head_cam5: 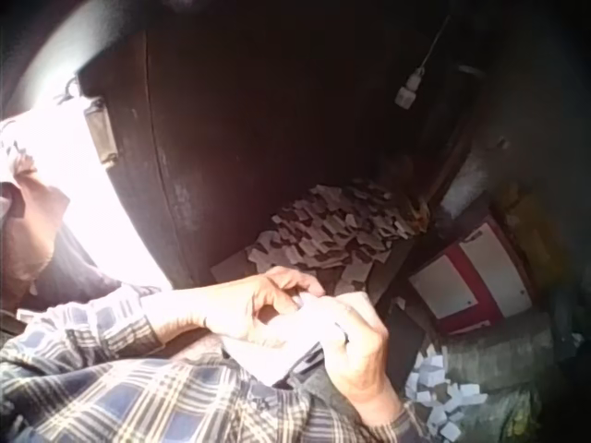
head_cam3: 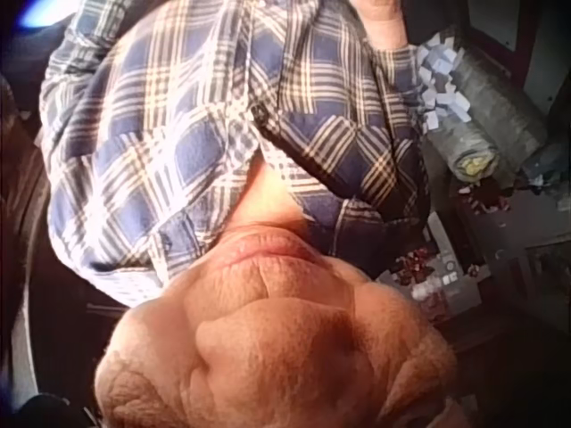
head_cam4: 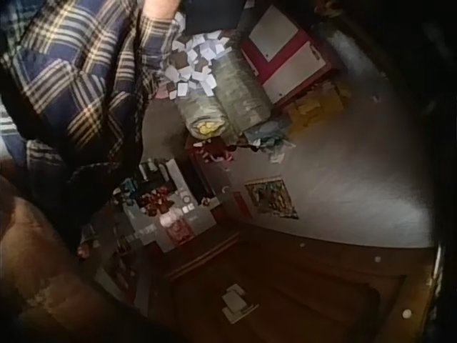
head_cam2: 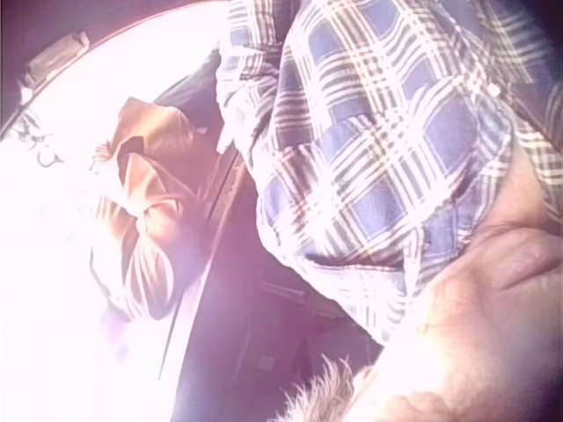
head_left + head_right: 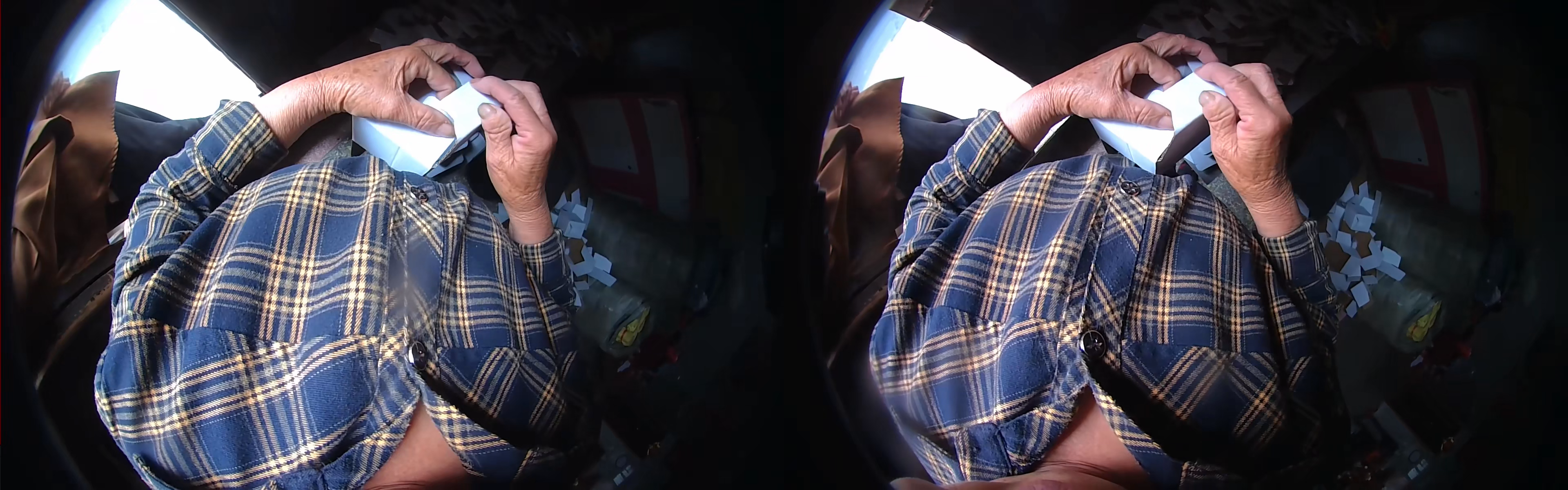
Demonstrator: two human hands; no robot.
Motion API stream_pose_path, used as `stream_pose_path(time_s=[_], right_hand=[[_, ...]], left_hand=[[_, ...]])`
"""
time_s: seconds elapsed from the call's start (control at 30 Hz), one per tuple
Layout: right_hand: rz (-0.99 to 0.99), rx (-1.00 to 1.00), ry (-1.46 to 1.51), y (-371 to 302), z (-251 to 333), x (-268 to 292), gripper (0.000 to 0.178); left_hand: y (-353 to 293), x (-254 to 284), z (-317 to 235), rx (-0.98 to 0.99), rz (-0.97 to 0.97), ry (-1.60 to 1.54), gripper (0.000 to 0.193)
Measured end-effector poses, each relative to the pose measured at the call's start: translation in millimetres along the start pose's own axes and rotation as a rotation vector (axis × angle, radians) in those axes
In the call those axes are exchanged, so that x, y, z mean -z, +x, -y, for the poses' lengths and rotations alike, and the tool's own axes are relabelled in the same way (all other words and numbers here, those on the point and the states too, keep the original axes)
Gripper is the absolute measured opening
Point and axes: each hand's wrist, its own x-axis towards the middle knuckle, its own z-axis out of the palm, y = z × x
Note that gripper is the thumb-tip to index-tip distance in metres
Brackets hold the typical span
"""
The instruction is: The recorder folds flat pieces of cardboard into complete boxes for packaging.
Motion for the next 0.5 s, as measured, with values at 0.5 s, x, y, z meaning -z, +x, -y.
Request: stream_pose_path(time_s=[0.5], right_hand=[[0.255,-0.133,-0.116,11,13,14,0.014]], left_hand=[[-13,-8,32,0.202,-0.247,-0.813,0.051]])
